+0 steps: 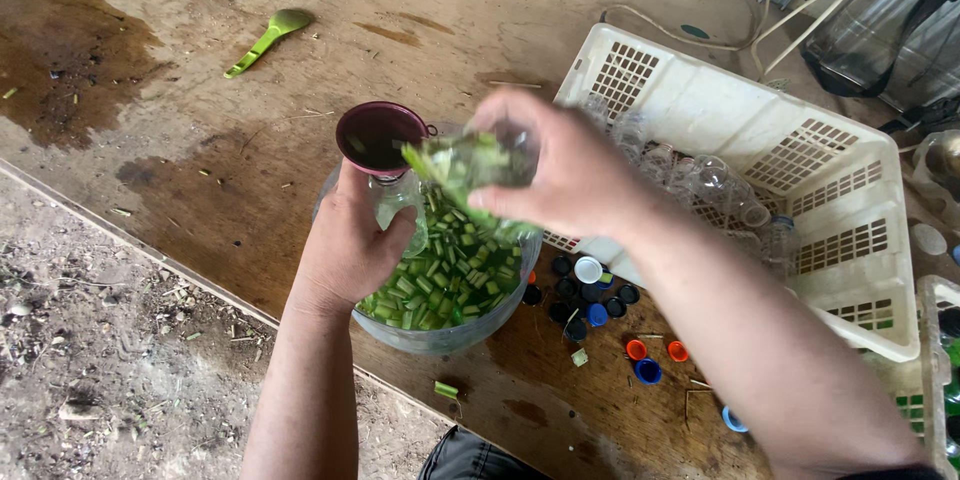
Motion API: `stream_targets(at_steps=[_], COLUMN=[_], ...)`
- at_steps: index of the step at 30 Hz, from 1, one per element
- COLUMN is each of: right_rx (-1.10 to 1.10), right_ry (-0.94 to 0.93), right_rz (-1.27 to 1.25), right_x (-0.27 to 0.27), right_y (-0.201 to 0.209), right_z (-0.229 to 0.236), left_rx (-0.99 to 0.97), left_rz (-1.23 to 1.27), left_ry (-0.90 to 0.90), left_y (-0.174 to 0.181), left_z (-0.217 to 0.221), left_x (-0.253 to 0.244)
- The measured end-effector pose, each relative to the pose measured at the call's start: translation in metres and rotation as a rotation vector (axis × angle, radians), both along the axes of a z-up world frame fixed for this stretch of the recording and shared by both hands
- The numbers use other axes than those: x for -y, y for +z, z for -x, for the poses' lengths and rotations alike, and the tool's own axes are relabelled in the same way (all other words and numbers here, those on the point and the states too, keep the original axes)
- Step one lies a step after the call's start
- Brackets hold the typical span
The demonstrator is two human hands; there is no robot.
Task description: The person fills clear plastic bottles with chopped green vegetables using a funnel. They take bottles from a white crate, place a funnel in the opening, and pour the vegetables from a large container into the bottles. After filling, they screw on a cap and place the bottle into a crate with other filled bottles.
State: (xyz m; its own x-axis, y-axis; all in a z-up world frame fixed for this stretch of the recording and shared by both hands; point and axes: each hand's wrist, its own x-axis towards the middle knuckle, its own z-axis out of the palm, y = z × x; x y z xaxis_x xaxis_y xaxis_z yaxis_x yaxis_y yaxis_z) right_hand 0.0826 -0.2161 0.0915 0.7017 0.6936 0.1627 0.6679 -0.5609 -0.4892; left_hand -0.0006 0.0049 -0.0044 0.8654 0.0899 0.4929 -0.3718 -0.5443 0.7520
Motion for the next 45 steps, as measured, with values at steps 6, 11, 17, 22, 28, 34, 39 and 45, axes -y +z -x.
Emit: stream_targets(at_steps=[6, 11, 17, 22, 28, 34, 39, 45], right_rx=[-0.162, -0.033, -0.13, -0.074, -0.057, -0.079, -0.093, -0.072], right_ry=[0.161, 0.205, 0.087, 0.06, 0.043, 0.031, 0.007, 0.006], right_rz=[0.017, 0.027, 0.318, 0.289, 0.381, 0.419, 0.465, 0.436], right_x=[0.002, -0.002, -0.005, -0.008, -0.009, -0.007, -0.011, -0.009], right_y=[-0.069, -0.099, -0.085, -0.072, -0.07, -0.072, -0.069, -0.072], right_z=[-0.005, 0.002, 0.012, 0.022, 0.025, 0.025, 0.028, 0.027], left_rx=[0.038, 0.007, 0.033, 0.036, -0.219, -0.081, -0.02, -0.069], left_rz=[-0.046, -0.056, -0.11, -0.15, -0.136, -0.178, -0.192, -0.172], left_ry=[-0.006, 0.034, 0.023, 0.04, 0.181, 0.131, 0.095, 0.091], left_y=[0.002, 0.002, 0.003, 0.004, 0.002, -0.005, -0.007, -0.006], left_z=[-0.001, 0.0, -0.001, 0.0, -0.001, -0.001, -0.002, -0.002], left_x=[0.001, 0.003, 0.004, 0.007, 0.008, 0.005, 0.005, 0.005])
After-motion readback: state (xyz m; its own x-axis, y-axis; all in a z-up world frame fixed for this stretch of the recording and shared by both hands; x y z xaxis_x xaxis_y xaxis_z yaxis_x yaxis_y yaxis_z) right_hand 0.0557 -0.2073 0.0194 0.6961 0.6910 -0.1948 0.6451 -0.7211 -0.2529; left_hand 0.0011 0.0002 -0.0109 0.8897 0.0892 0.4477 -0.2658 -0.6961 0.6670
